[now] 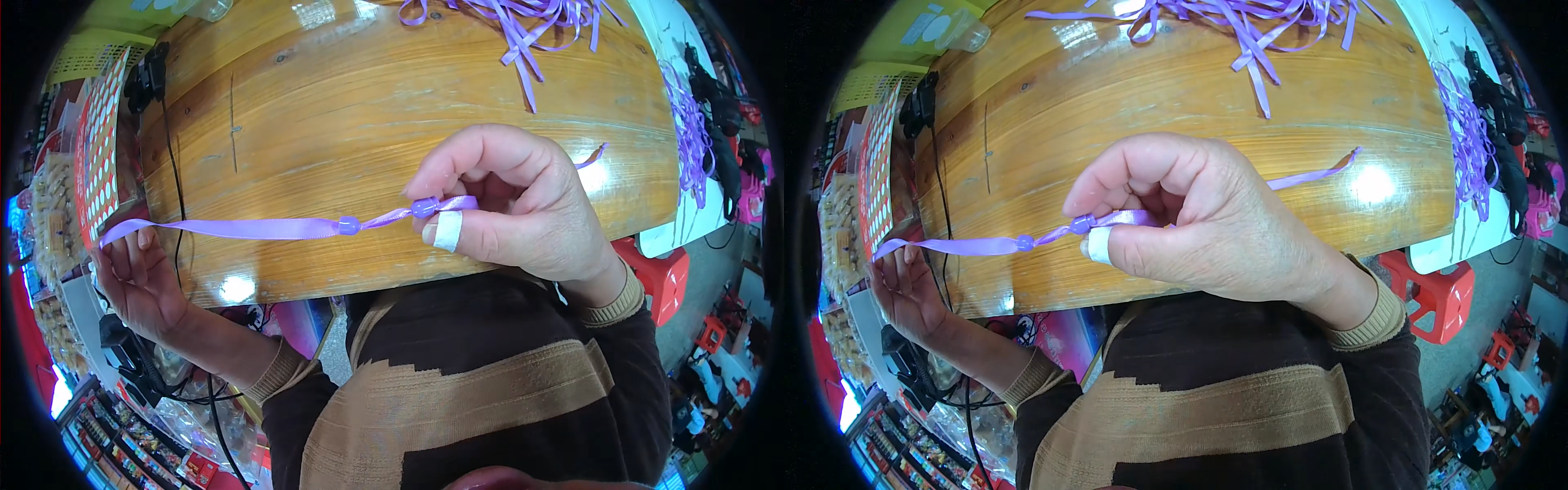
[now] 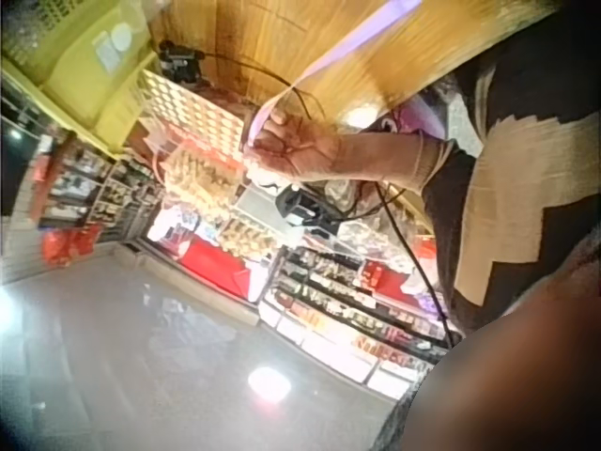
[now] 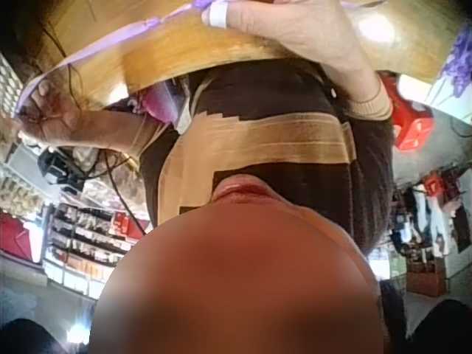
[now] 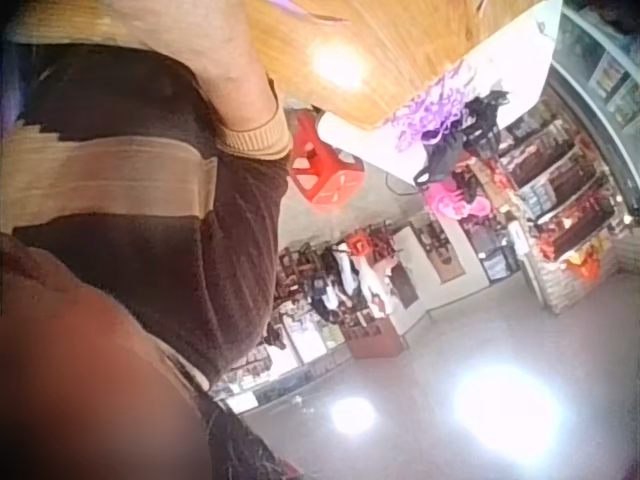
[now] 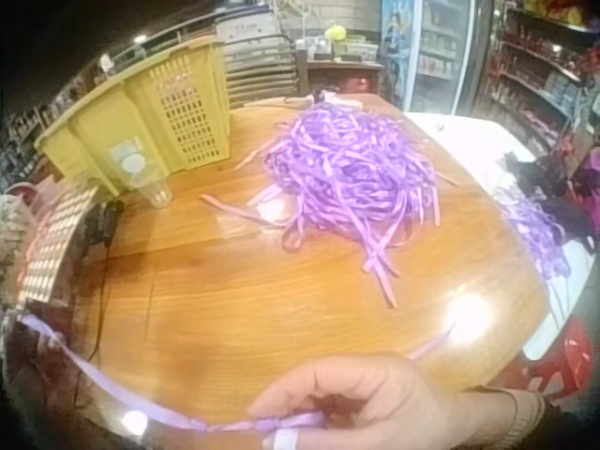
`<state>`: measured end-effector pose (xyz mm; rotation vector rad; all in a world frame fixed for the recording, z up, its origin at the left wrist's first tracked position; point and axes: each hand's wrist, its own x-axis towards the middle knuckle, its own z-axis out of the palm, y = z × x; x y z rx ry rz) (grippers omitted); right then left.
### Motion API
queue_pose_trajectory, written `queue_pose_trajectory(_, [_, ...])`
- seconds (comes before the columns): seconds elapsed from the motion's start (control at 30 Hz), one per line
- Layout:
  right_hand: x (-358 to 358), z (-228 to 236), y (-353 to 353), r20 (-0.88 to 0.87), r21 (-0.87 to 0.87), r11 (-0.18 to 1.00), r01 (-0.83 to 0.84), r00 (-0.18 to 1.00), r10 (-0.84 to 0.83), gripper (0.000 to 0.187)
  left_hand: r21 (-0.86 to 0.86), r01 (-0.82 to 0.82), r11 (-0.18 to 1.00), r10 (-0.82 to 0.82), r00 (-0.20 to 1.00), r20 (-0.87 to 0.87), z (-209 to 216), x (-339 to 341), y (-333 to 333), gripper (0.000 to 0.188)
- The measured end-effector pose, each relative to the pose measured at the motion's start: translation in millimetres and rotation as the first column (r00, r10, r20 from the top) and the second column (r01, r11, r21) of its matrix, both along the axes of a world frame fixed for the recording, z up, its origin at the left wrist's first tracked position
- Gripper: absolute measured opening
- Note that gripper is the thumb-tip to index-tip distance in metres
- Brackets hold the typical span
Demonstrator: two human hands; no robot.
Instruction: Tying decorative knots in long purple ribbons at a workbench.
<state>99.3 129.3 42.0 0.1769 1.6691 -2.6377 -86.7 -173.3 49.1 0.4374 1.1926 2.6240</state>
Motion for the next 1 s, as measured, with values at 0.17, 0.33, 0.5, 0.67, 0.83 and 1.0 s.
queue_pose_trajectory(0.17, [3,0,4,-0.002,-0.011,1.000,-0.003,1.000,0.003,0.023,-0.009,-0.048,0.999,0.048,0.999,0.025,1,1,-1,0.022])
queue_pose_trajectory(0.33, [3,1,5,-0.011,0.006,0.999,0.038,0.999,-0.038,0.019,-0.096,-0.288,0.953,0.292,0.956,0.039,-2,-1,-3,0.020])
queue_pose_trajectory(0.5, [6,6,9,0.000,0.021,0.996,0.084,0.996,-0.084,0.017,-0.214,-0.229,0.950,0.210,0.972,-0.108,-4,1,1,0.026])
queue_pose_trajectory(0.67, [9,12,16,-0.016,0.082,0.990,0.110,0.994,-0.109,0.017,-0.329,-0.295,0.897,0.219,0.943,-0.249,-6,1,12,0.032])
queue_pose_trajectory(0.83, [23,13,29,0.028,0.217,0.967,0.135,0.989,-0.144,0.016,-0.420,-0.435,0.797,0.283,0.882,-0.377,-10,3,25,0.039])
queue_pose_trajectory(1.0, [29,19,55,-0.129,0.499,0.749,0.435,0.892,-0.432,0.014,-0.496,-0.444,0.746,0.318,0.892,-0.320,-14,16,58,0.028])
